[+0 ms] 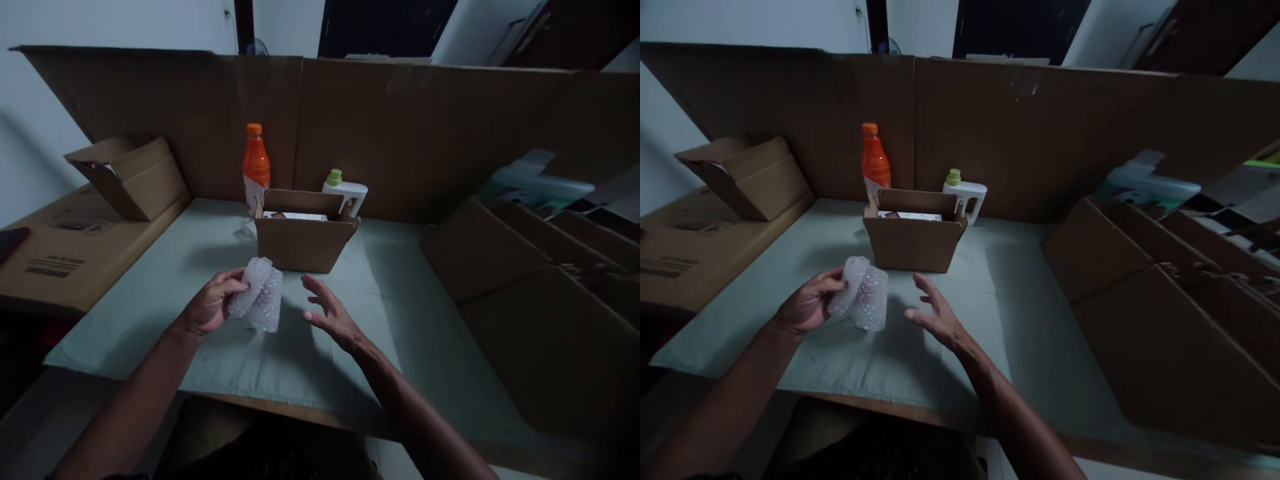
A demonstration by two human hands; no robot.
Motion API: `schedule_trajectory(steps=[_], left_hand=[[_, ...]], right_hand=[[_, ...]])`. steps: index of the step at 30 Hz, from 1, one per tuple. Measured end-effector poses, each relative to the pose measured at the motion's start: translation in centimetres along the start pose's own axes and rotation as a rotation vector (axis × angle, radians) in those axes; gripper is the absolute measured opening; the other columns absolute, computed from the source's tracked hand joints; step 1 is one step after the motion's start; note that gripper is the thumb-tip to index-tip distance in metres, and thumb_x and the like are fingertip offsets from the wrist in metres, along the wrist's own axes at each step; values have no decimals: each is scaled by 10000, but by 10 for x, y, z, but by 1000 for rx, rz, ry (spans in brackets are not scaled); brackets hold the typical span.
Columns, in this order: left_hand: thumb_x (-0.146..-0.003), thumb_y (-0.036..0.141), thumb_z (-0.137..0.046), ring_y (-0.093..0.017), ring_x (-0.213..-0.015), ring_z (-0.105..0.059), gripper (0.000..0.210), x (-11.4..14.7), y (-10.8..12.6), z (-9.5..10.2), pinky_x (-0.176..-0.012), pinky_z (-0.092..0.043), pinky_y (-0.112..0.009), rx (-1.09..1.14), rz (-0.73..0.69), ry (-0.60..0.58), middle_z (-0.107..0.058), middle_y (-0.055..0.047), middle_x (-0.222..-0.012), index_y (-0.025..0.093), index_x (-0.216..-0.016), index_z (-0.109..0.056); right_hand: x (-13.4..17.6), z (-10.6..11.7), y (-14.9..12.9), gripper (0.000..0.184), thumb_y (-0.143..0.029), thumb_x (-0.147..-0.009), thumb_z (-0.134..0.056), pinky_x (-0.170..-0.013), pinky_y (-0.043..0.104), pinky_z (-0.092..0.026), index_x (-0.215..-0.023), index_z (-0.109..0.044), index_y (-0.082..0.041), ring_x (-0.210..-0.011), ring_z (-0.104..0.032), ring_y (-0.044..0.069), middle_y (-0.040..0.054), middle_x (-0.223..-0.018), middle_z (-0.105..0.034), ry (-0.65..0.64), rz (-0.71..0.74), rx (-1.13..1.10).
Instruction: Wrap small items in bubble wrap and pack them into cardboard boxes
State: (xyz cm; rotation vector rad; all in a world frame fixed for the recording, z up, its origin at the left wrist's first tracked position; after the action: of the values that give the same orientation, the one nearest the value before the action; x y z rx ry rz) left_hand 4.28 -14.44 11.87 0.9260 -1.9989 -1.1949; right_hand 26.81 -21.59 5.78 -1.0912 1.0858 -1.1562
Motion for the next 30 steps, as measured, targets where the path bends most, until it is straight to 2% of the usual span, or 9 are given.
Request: schedule_trajectory(steps=[3, 5, 8, 10, 14, 18, 23, 27, 30], left_hand=[[-671, 269, -755, -224, -771, -702, 301, 18, -6, -9, -644, -504, -249, 88, 23, -82, -766, -98, -850, 115, -928, -781], [-700, 247, -736, -248, -821, -721, 316, 30, -11, -8, -684, -534, -272, 137, 52, -97, -774, -102, -876, 117, -985, -776], [-722, 212, -705, -262, -850, -737, 331, 43, -19, 2, -761, -574, -316, 220, 89, -80, -782, -94, -892, 124, -1035, -763], [-728, 198, -682, -267, -861, -744, 310, 47, -27, 13, -798, -586, -338, 285, 110, -49, -783, -90, -883, 124, -1019, -756], [-759, 283, -672, -280, -886, -745, 269, 47, -48, 32, -812, -588, -364, 381, 162, 14, -778, -103, -866, 121, -963, -738], [-730, 503, -770, -257, -879, -731, 539, 47, -66, 37, -719, -558, -302, 303, 164, 53, -766, -99, -933, 135, -1114, -682], [-597, 417, -894, -210, -951, -685, 849, 48, -72, 30, -763, -505, -262, 40, 64, 150, -716, -64, -1079, 179, -1321, -519], [-596, 359, -867, -171, -881, -651, 802, 47, -76, 27, -796, -482, -274, -138, 34, 206, -688, -23, -977, 179, -1294, -516], [-579, 329, -831, -146, -812, -632, 723, 47, -78, 32, -782, -468, -264, -147, 32, 255, -668, 9, -899, 168, -1227, -553]], right_hand=[[-15, -27, -13, 1036, -718, -684, -784, -1206, 519, -242, -1545, -389, -297, -1522, -275, 326, 121, -1650, -321, -76, 91, -139], [-20, -42, -18, 1027, -712, -641, -819, -1189, 486, -263, -1502, -452, -289, -1479, -346, 320, 111, -1595, -414, -152, 120, -235], [-14, -63, -19, 770, -622, -624, -875, -1011, 385, -430, -1235, -665, -203, -1152, -605, 260, 76, -1216, -680, -364, 28, -356], [-3, -71, -17, 548, -537, -647, -892, -847, 306, -464, -998, -711, -156, -879, -629, 176, 17, -924, -691, -474, -83, -382], [16, -59, -21, 379, -435, -701, -879, -666, 218, -415, -808, -657, -147, -658, -529, 86, -44, -718, -603, -425, -206, -371], [23, -41, -36, 365, -447, -747, -843, -556, 198, -376, -809, -643, -148, -583, -487, 72, -48, -671, -564, -408, -252, -257], [29, -34, -48, 407, -504, -759, -816, -487, 187, -336, -870, -641, -154, -542, -457, 66, -50, -657, -539, -426, -322, -151], [33, -35, -56, 400, -518, -764, -799, -469, 184, -334, -855, -636, -164, -528, -435, 61, -57, -639, -523, -478, -307, -90], [29, -25, -57, 397, -508, -768, -789, -468, 191, -350, -919, -670, -162, -518, -446, 66, -55, -631, -539, -498, -299, 72]])
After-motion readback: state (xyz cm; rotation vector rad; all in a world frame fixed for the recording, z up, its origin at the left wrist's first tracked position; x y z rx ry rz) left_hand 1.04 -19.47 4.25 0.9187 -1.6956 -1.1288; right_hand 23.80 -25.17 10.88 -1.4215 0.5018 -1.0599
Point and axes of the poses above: each hand's wrist, its own x-axis away from the middle knuckle, its own z-axis out of the back of the hand, y = z × x, the point moved 5 cm from there along -x, towards the middle knuckle
